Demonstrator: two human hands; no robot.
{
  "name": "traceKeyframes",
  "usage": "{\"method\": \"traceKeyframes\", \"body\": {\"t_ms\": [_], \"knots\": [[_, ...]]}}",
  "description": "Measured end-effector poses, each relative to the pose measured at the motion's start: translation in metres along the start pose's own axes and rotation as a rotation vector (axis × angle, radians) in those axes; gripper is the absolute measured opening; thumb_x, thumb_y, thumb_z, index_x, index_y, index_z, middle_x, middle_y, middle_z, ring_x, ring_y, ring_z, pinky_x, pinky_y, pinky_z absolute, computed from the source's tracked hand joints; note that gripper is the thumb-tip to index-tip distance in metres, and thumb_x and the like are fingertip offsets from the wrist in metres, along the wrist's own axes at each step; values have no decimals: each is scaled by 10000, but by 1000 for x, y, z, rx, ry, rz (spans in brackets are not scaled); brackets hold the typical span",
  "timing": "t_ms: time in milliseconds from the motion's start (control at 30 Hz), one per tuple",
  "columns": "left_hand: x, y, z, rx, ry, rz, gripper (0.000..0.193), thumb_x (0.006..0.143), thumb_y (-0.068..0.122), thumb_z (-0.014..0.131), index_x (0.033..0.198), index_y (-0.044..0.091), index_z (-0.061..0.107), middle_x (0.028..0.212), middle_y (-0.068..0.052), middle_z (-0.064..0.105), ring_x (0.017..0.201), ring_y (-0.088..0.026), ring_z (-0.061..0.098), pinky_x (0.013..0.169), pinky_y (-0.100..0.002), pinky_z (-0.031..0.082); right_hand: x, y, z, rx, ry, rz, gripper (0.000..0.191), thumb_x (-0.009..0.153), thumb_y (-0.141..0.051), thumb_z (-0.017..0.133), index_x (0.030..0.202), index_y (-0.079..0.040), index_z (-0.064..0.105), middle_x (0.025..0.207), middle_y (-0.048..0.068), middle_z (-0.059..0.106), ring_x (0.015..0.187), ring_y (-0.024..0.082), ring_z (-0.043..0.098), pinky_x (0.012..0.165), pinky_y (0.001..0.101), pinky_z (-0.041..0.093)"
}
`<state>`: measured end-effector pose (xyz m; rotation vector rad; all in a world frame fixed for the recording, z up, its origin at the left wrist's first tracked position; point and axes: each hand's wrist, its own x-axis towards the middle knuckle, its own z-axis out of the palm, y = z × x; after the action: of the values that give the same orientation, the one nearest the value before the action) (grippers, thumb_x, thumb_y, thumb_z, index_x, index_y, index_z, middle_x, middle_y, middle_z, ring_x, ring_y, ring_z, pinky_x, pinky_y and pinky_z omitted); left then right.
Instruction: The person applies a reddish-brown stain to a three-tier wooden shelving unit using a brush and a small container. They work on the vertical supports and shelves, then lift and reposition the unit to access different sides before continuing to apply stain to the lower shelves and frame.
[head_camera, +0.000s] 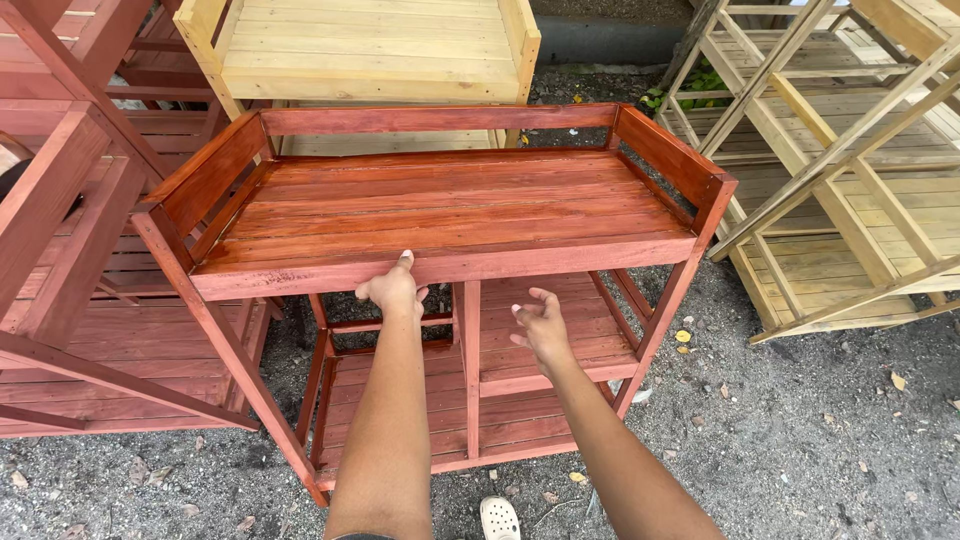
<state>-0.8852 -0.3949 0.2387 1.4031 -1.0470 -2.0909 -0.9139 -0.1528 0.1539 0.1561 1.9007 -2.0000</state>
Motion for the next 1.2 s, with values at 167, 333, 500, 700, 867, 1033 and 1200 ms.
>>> {"method": "traceKeyframes", "body": {"t_ms": [167,333,500,700,867,1033,1200], "knots": [[3,10,11,75,27,12,756,914,164,747,1370,87,149,1417,-259,392,1212,-356,582,849,-468,643,12,-5,-7,-52,-12,52,572,899,-174,710,1404,-158,441,1219,73,530,1065,188,580,832,416,603],[15,10,24,68,46,49,745,911,180,745,1370,78,168,1404,-275,418,1166,-354,618,822,-454,665,29,-13,-14,-53,-43,45,549,896,-184,719,1381,-143,465,1201,62,540,1055,194,579,820,415,598],[26,9,27,90,52,24,808,890,256,784,1366,69,158,1297,-270,528,883,-317,669,714,-428,616,43,-21,-12,-69,-56,69,540,902,-208,715,1378,-140,471,1230,73,557,1074,197,589,845,430,591],[30,8,9,111,54,-23,903,907,418,773,1382,31,109,1206,-272,564,663,-261,652,641,-415,573,57,-37,12,-90,-130,45,531,905,-215,709,1376,-138,478,1239,73,558,1078,201,591,857,426,579],[40,21,-17,63,57,31,870,923,454,737,1414,13,170,1044,-202,559,637,-224,615,541,-366,509,56,-55,63,-84,-293,-13,455,928,-220,678,1346,-122,523,1231,51,611,1065,186,628,849,398,560],[54,48,-62,40,-32,178,657,914,442,741,1221,-97,524,859,-123,588,565,-170,612,451,-303,475,41,-77,135,-98,-455,-99,354,977,-199,623,1313,-107,561,1236,57,706,1084,183,670,893,370,574],[66,87,-121,-5,-60,221,418,920,371,721,1106,44,538,872,-107,667,591,-144,608,480,-275,481,22,-93,201,-83,-609,-151,289,981,-170,614,1261,-98,609,1216,73,733,1105,182,684,894,374,574]]}}
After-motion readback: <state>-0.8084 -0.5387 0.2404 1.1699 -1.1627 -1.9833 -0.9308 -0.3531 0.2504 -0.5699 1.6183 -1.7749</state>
